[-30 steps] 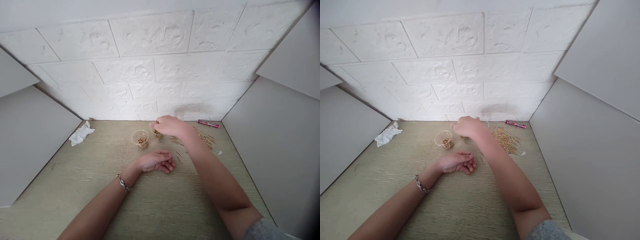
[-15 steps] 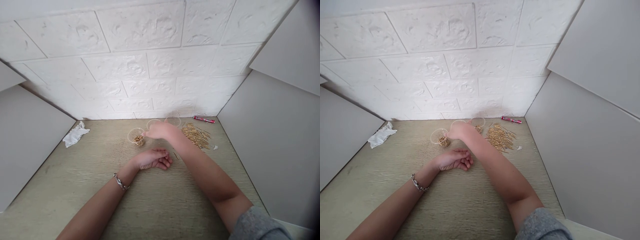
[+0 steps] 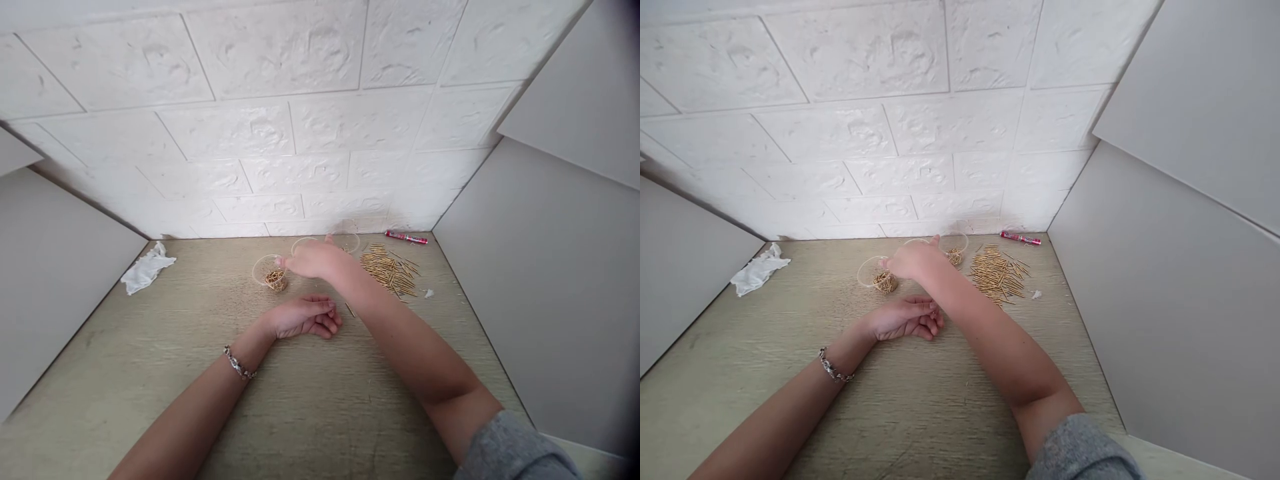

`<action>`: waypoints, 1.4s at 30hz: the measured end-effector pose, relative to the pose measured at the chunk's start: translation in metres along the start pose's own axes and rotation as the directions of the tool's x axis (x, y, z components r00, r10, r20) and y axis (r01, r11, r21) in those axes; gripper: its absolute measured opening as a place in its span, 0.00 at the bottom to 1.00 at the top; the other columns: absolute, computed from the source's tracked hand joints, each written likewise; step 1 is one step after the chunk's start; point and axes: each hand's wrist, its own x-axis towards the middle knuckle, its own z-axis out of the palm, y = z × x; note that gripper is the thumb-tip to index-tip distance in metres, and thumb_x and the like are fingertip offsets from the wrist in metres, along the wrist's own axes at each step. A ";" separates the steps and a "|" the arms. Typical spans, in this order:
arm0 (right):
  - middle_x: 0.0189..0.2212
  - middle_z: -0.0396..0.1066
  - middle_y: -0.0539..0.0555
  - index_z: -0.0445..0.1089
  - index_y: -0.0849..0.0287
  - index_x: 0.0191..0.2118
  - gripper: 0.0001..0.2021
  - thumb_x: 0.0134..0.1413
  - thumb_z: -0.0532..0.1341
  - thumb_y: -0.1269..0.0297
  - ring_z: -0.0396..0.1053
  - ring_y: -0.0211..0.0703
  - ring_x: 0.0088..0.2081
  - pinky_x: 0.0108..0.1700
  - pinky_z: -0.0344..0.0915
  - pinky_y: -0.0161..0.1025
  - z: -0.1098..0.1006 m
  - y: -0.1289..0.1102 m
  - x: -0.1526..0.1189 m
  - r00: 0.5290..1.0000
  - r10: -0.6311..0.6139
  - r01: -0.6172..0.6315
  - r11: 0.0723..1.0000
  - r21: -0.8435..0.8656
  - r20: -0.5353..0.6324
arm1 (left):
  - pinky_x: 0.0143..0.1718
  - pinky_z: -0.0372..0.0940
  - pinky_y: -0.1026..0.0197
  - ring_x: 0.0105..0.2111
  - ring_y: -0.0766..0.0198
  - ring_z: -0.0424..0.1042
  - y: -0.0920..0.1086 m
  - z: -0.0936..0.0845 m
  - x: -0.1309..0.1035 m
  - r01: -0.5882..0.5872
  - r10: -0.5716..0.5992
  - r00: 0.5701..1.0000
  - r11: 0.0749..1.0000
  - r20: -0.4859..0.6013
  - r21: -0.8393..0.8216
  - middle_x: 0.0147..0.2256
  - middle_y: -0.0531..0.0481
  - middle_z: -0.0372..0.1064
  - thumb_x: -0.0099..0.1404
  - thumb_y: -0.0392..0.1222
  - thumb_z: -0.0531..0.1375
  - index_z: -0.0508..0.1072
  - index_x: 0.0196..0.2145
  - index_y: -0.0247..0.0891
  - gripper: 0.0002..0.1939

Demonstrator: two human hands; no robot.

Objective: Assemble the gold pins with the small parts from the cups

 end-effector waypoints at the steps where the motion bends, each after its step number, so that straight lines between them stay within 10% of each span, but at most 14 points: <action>1: 0.54 0.61 0.65 0.66 0.65 0.52 0.32 0.59 0.41 0.45 0.52 0.60 0.59 0.60 0.29 0.62 0.000 -0.001 0.000 1.000 -0.007 0.007 1.000 0.001 -0.012 | 0.33 0.65 0.63 0.29 0.68 0.71 0.000 0.000 0.000 -0.002 0.002 1.000 1.000 0.000 -0.001 0.31 0.47 0.70 0.56 0.46 0.62 0.67 0.31 0.32 0.14; 25: 0.51 0.64 0.69 0.69 0.68 0.49 0.24 0.58 0.49 0.53 0.58 0.62 0.55 0.58 0.43 0.62 0.004 -0.001 -0.002 0.991 -0.068 0.060 0.996 -0.068 -0.118 | 0.33 0.65 0.62 0.29 0.67 0.71 0.001 0.001 0.000 -0.006 0.006 1.000 1.000 -0.009 -0.003 0.31 0.47 0.70 0.55 0.46 0.63 0.68 0.32 0.31 0.14; 32: 0.45 0.70 0.67 0.72 0.68 0.44 0.21 0.59 0.50 0.57 0.67 0.54 0.47 0.46 0.63 0.45 0.001 -0.007 -0.008 0.990 -0.074 0.063 0.993 -0.100 -0.119 | 0.32 0.65 0.63 0.30 0.68 0.70 0.000 0.000 0.001 -0.006 0.006 1.000 1.000 0.001 -0.006 0.31 0.47 0.69 0.55 0.46 0.63 0.68 0.33 0.31 0.15; 42: 0.46 0.68 0.69 0.72 0.70 0.43 0.20 0.59 0.49 0.60 0.66 0.55 0.47 0.50 0.59 0.47 0.010 -0.013 0.000 0.983 -0.100 0.073 0.983 -0.171 -0.155 | 0.34 0.65 0.63 0.30 0.68 0.70 -0.001 0.000 0.002 -0.003 0.003 1.000 1.000 0.018 -0.013 0.30 0.47 0.70 0.56 0.45 0.62 0.69 0.35 0.31 0.15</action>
